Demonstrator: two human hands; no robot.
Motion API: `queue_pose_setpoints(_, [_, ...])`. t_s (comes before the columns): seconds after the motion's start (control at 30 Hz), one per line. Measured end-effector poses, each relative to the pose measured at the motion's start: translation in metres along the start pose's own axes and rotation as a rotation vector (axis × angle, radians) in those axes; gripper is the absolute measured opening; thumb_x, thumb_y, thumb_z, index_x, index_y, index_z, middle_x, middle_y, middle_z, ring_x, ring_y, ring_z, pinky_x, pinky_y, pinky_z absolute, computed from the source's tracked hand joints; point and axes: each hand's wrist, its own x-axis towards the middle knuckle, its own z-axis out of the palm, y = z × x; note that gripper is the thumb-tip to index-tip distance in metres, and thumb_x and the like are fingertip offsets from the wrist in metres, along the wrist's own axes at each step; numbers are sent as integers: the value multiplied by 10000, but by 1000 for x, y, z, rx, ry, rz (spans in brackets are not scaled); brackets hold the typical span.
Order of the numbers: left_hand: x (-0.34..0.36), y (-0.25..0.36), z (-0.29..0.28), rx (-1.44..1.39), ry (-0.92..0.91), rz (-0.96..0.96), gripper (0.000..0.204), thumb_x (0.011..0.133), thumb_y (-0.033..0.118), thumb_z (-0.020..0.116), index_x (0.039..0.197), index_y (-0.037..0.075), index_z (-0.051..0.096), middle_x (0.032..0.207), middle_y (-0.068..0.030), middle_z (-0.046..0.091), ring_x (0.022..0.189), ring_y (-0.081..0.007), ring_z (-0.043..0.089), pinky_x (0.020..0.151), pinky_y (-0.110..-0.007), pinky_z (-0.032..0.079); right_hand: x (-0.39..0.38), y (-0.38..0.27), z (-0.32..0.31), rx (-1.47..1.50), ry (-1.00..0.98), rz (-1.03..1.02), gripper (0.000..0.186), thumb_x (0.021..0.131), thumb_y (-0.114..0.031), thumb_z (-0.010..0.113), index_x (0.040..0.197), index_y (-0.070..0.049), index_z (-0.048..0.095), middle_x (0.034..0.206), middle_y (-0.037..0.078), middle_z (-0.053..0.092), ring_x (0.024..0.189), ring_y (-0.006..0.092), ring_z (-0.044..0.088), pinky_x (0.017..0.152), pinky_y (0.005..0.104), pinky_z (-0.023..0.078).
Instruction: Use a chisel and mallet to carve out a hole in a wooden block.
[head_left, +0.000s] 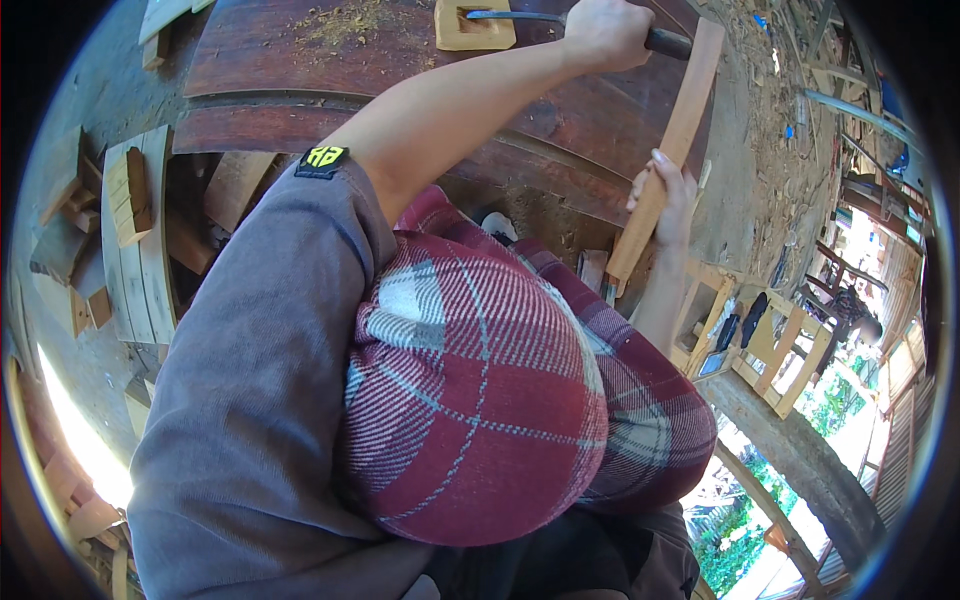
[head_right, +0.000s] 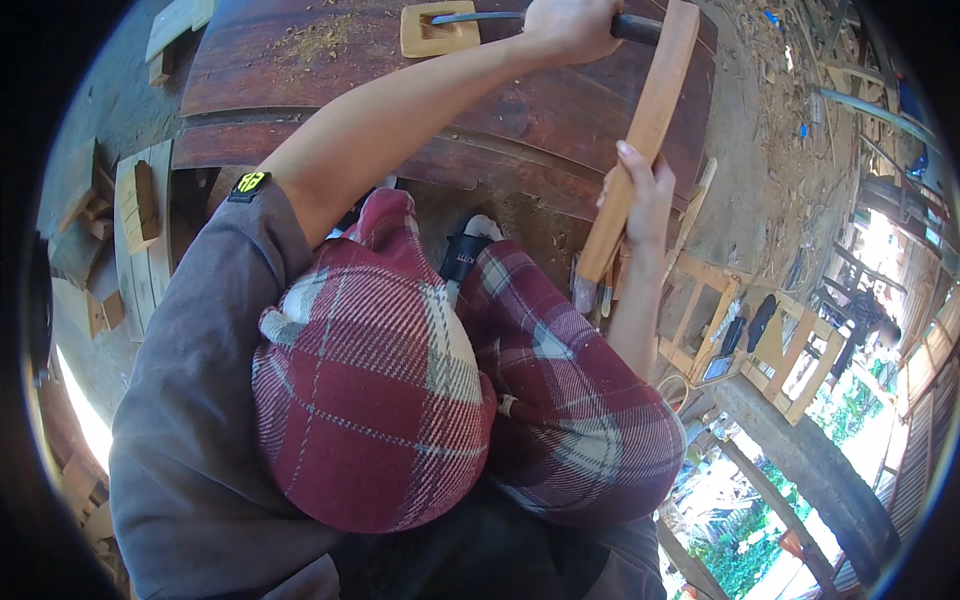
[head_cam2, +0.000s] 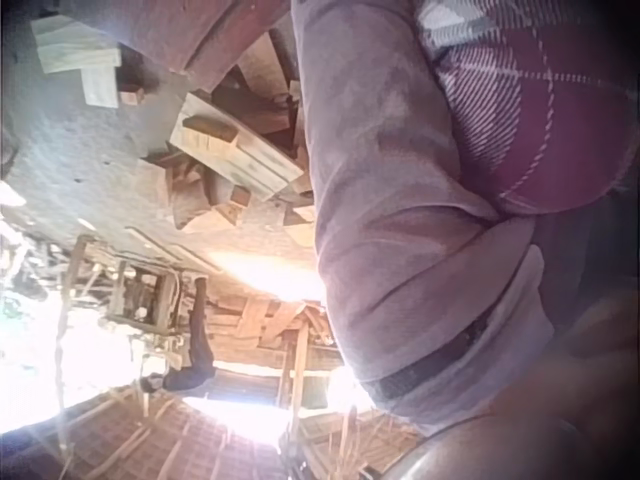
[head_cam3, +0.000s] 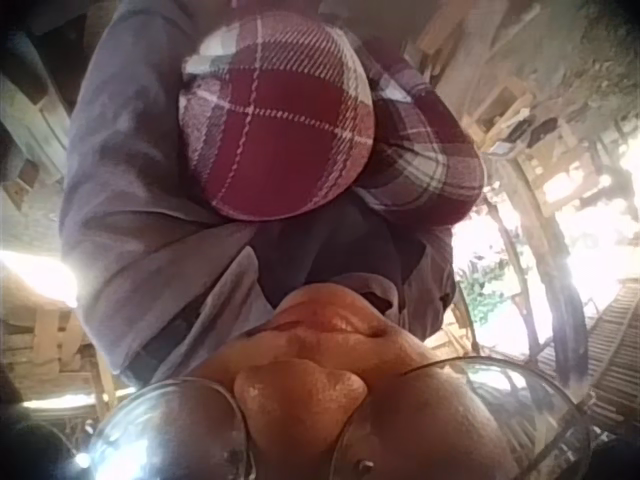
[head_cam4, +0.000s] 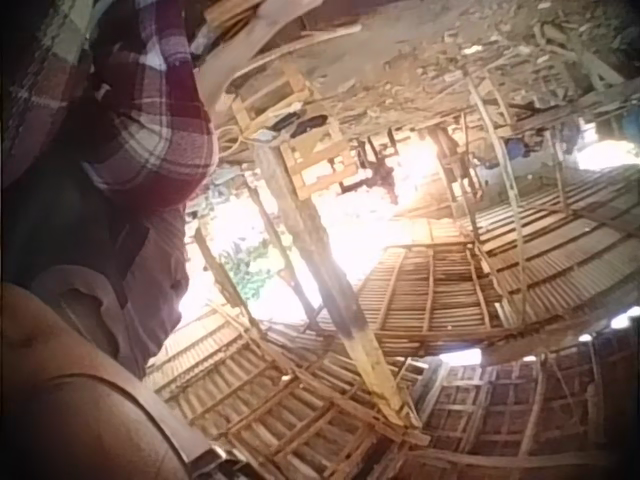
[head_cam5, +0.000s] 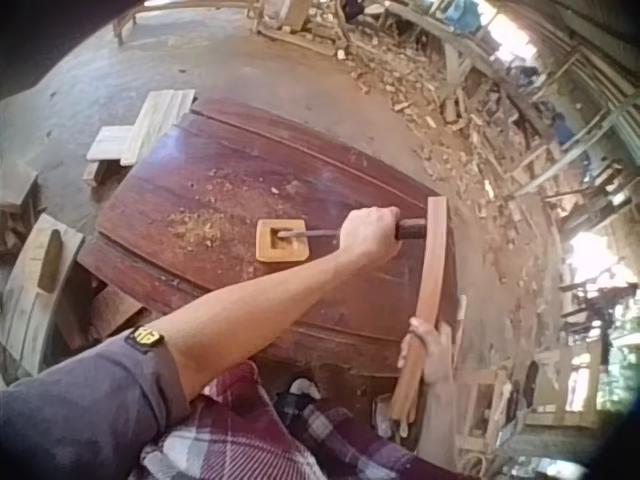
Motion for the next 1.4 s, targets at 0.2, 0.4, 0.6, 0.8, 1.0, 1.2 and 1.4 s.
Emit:
queue_pose_setpoints(0.2, [-2,-4,-11,23,55,18,143,823,195,575,820,90,671,748,-163,690,743,-345,694,672,-464,547,6,-16,-27,129,164,-133,353,876,-326,671,990,-14,549,628,67,546,485,145,551,446,272,478])
queue_pose_setpoints(0.4, [-4,-5,-7,49,-5,-36,131,814,204,590,816,100,670,738,-154,689,729,-338,694,661,-462,545,4,-8,6,-96,21,-28,408,862,-334,699,1027,20,580,657,69,567,488,134,553,438,264,469])
queue_pose_setpoints(0.6, [-5,-7,-10,54,25,-10,129,808,213,607,832,104,671,742,-149,690,731,-335,694,654,-458,543,15,-12,-24,153,191,-129,388,865,-341,699,983,7,576,627,60,559,457,137,550,427,251,466])
queue_pose_setpoints(0.8, [-6,-14,-12,46,25,-31,132,812,205,600,837,95,668,749,-159,691,741,-346,693,665,-464,543,6,-17,-1,-91,-22,6,413,866,-366,705,986,4,566,624,61,559,471,130,556,421,252,467])
queue_pose_setpoints(1.0, [-6,-12,-10,72,22,-35,134,815,209,606,852,99,674,758,-158,695,749,-348,694,672,-465,545,19,-1,-17,269,125,-54,363,898,-363,655,966,-32,522,627,55,548,466,122,532,435,235,449])
queue_pose_setpoints(1.2, [-15,-18,-16,59,11,-32,136,814,213,606,835,95,671,761,-158,697,748,-344,696,672,-462,546,2,-24,9,-197,-120,1,355,897,-348,651,1021,-34,544,641,46,557,488,110,533,448,227,438])
queue_pose_setpoints(1.4, [-11,-19,-18,97,35,-39,144,787,226,643,848,97,662,763,-161,694,754,-350,692,677,-463,542,16,-1,-22,302,43,-100,342,969,-366,536,924,-28,534,602,95,546,459,160,541,435,259,455])
